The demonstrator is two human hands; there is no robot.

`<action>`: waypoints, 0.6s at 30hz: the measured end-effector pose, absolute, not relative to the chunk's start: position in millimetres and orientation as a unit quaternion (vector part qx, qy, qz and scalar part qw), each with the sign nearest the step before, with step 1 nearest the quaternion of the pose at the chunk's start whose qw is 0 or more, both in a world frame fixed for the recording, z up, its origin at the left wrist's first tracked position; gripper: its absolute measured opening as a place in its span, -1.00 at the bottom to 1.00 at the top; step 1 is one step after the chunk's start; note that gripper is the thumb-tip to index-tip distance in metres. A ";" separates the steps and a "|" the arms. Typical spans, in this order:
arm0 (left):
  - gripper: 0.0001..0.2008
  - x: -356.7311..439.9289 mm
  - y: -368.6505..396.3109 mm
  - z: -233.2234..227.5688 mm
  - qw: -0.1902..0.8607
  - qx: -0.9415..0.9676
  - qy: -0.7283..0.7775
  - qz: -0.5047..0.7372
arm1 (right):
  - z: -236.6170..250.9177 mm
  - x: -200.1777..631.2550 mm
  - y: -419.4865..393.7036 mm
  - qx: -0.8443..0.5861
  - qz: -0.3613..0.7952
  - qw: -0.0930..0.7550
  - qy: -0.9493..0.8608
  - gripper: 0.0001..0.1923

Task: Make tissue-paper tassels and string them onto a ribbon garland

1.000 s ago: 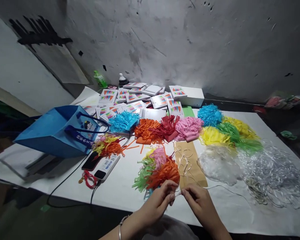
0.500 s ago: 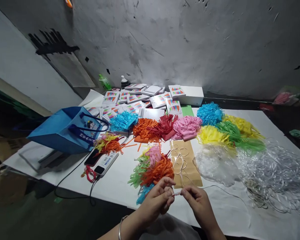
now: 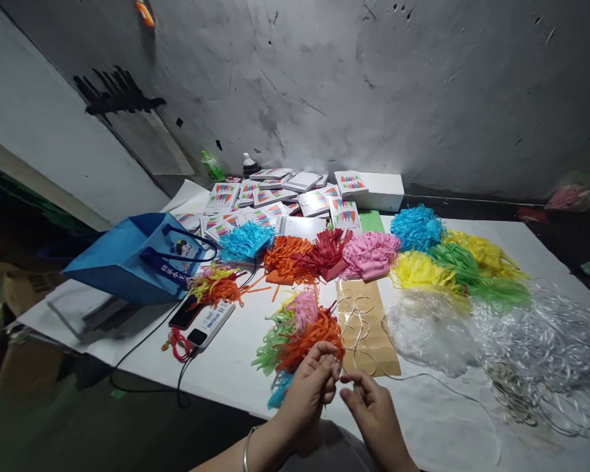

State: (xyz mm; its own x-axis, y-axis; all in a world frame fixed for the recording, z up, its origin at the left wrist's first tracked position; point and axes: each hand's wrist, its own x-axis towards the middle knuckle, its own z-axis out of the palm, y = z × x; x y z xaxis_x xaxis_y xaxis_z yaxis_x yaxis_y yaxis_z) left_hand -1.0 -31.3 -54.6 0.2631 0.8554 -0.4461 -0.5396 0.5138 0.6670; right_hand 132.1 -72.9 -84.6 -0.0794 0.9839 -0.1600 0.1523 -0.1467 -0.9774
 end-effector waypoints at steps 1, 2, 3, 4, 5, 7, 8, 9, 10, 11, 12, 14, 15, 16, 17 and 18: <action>-0.54 -0.2 -31.0 -55.0 0.767 0.202 0.402 0.458 | -86.1 127.3 -71.5 -0.541 0.540 0.388 -0.516 -0.60; -0.56 0.6 -30.8 -55.1 0.764 0.210 0.400 0.461 | -87.1 122.3 -69.9 -0.531 0.559 0.380 -0.511 -0.59; -0.57 1.4 -30.8 -54.9 0.761 0.215 0.399 0.464 | -87.5 117.7 -68.1 -0.521 0.577 0.377 -0.503 -0.59; -0.59 2.3 -30.9 -54.6 0.760 0.219 0.398 0.466 | -87.3 113.8 -66.2 -0.515 0.591 0.375 -0.495 -0.61; -0.60 3.0 -31.1 -54.1 0.758 0.221 0.396 0.468 | -86.5 111.0 -64.4 -0.512 0.599 0.373 -0.489 -0.62; -0.62 4.2 -31.6 -52.8 0.756 0.217 0.393 0.477 | -83.5 109.0 -61.8 -0.518 0.601 0.367 -0.486 -0.63; -0.63 4.4 -31.7 -52.2 0.756 0.211 0.391 0.481 | -81.8 109.6 -61.3 -0.518 0.602 0.362 -0.489 -0.63; -0.64 4.2 -31.5 -51.8 0.758 0.203 0.391 0.481 | -80.3 111.0 -61.5 -0.513 0.603 0.360 -0.493 -0.63; -0.64 3.6 -31.1 -51.5 0.762 0.194 0.392 0.478 | -79.2 113.1 -62.2 -0.506 0.606 0.360 -0.497 -0.64; -0.64 2.5 -30.4 -51.5 0.765 0.185 0.394 0.474 | -78.7 115.7 -63.3 -0.500 0.607 0.360 -0.501 -0.64; -0.63 1.1 -29.4 -51.7 0.768 0.178 0.397 0.471 | -78.8 118.6 -64.6 -0.498 0.606 0.358 -0.506 -0.64; -0.61 -2.4 -27.0 -52.7 0.768 0.170 0.402 0.469 | -80.3 125.5 -66.8 -0.504 0.594 0.355 -0.517 -0.59; -0.60 -4.1 -25.8 -53.3 0.766 0.169 0.403 0.471 | -81.5 129.1 -67.3 -0.509 0.588 0.356 -0.518 -0.57; -0.59 -5.7 -24.8 -53.9 0.766 0.168 0.402 0.473 | -82.9 132.7 -67.5 -0.512 0.585 0.360 -0.515 -0.54; -0.59 -6.9 -24.1 -54.3 0.767 0.166 0.401 0.473 | -84.5 136.1 -67.3 -0.513 0.585 0.366 -0.510 -0.53; -0.59 -7.7 -23.6 -54.5 0.769 0.165 0.399 0.471 | -86.1 139.2 -67.0 -0.513 0.588 0.372 -0.503 -0.52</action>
State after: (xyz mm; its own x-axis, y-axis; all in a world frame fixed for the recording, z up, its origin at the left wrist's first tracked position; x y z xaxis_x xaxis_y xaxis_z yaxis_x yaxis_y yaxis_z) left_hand -7.7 -23.6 -54.5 0.2373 0.8563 -0.4588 -0.5936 0.5017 0.6292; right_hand 139.2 -67.0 -86.1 -0.1964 0.9534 -0.2291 0.0794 -0.2175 -0.9728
